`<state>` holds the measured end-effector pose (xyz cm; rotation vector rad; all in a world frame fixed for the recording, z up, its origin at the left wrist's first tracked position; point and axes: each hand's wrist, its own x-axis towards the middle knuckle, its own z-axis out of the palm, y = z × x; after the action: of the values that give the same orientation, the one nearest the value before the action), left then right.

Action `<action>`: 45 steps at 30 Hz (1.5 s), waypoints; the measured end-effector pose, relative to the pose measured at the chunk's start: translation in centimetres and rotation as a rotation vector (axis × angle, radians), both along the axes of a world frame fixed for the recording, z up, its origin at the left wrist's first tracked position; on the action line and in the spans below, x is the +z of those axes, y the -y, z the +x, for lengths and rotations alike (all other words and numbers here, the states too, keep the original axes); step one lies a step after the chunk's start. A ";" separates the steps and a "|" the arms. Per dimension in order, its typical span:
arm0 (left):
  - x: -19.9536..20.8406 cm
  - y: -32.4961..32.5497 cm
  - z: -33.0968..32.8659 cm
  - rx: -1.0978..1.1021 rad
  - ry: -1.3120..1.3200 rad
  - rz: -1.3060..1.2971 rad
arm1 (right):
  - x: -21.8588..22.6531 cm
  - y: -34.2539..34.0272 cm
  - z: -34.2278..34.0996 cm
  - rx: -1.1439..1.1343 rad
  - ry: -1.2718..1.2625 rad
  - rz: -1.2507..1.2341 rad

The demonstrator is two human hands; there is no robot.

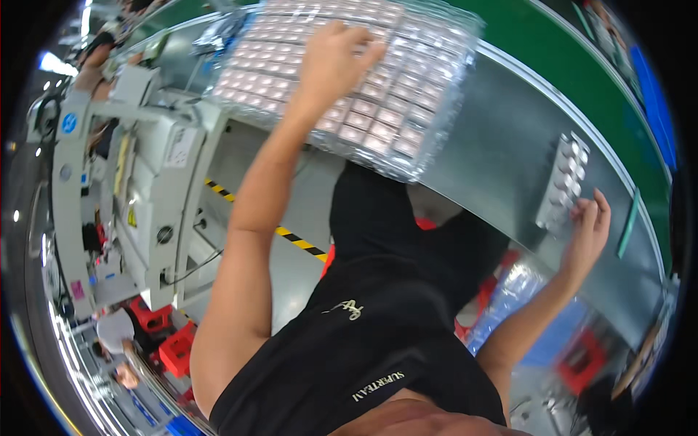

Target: Assembling small electronic components into plastic trays on an assembly line.

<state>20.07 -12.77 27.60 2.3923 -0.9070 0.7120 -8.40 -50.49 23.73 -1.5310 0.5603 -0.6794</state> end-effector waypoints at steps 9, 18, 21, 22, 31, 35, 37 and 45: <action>-2.6 3.0 0.0 -0.057 -0.079 0.269 | -5.3 2.5 -2.3 -0.261 -0.073 -0.109; -1.7 0.9 0.7 -0.227 -0.293 0.179 | -5.3 2.0 -2.0 -0.263 -0.114 -0.192; -1.2 1.3 1.2 -0.216 -0.402 0.182 | -5.4 1.9 -2.0 -0.261 -0.110 -0.184; -1.0 1.4 1.3 -0.219 -0.402 0.180 | -5.5 1.9 -2.0 -0.256 -0.108 -0.178; -1.1 1.5 2.8 -0.367 -0.288 0.244 | -5.2 1.6 -1.9 -0.248 -0.124 -0.195; -0.8 1.9 3.3 -0.547 0.075 0.402 | -5.5 1.8 -1.9 -0.235 -0.135 -0.214; -0.6 2.1 3.2 -0.576 0.161 0.456 | -5.7 1.8 -1.9 -0.236 -0.130 -0.212; -0.5 1.9 3.3 -0.642 0.251 0.471 | -5.6 1.8 -2.2 -0.241 -0.141 -0.223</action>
<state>23.35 -14.71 27.08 2.1763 -2.0103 0.5857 -10.59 -52.32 18.15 -1.7450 0.8063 -0.8445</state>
